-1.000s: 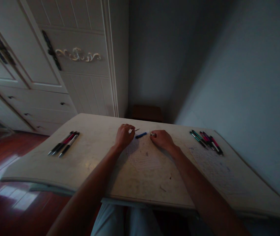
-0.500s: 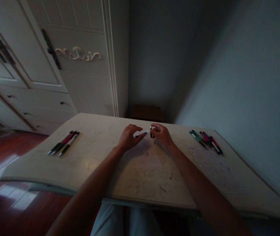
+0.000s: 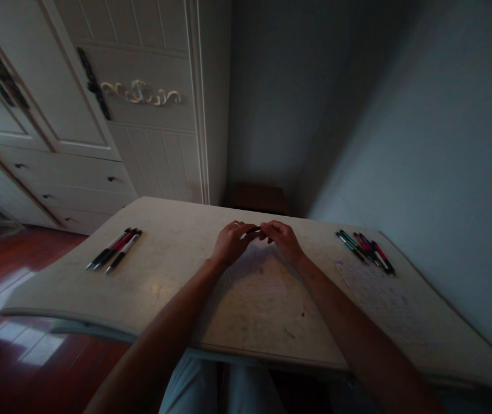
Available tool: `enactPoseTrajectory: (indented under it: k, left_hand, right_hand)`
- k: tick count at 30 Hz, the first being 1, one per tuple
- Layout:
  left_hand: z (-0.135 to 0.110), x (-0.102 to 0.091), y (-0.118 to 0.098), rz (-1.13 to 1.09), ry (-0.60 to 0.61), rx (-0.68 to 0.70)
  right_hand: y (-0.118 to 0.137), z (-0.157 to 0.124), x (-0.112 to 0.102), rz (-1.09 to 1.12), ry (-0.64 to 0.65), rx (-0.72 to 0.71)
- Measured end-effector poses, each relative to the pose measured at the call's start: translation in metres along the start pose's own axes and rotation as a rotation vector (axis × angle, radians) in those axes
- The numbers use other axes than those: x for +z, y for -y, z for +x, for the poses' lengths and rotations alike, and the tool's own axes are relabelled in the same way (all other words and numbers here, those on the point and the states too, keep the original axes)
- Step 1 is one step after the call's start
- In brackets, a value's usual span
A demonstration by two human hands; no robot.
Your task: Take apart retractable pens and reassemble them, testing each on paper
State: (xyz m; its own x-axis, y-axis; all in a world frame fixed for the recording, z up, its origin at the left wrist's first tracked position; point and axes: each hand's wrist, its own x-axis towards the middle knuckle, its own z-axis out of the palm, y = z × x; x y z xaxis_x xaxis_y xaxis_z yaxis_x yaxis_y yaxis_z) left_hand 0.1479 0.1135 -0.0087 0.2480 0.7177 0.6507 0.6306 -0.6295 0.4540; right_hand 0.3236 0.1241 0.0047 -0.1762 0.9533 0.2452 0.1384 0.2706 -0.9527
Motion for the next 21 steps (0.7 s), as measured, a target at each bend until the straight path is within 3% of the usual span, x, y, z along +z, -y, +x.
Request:
enactPoseTrajectory:
  k: [10, 15, 21]
  left_hand:
    - [-0.0020, 0.0003, 0.0026, 0.078, -0.089, 0.084]
    - [-0.0020, 0.0012, -0.0007, 0.053, -0.097, 0.061]
    - [-0.0016, -0.0010, -0.0042, -0.006, -0.146, -0.028]
  right_hand:
    - [-0.0009, -0.0032, 0.0041, -0.077, -0.002, 0.055]
    - [0.0038, -0.0042, 0.0059, -0.043, -0.012, 0.013]
    - [0.0053, -0.0037, 0.0069, 0.068, -0.020, 0.086]
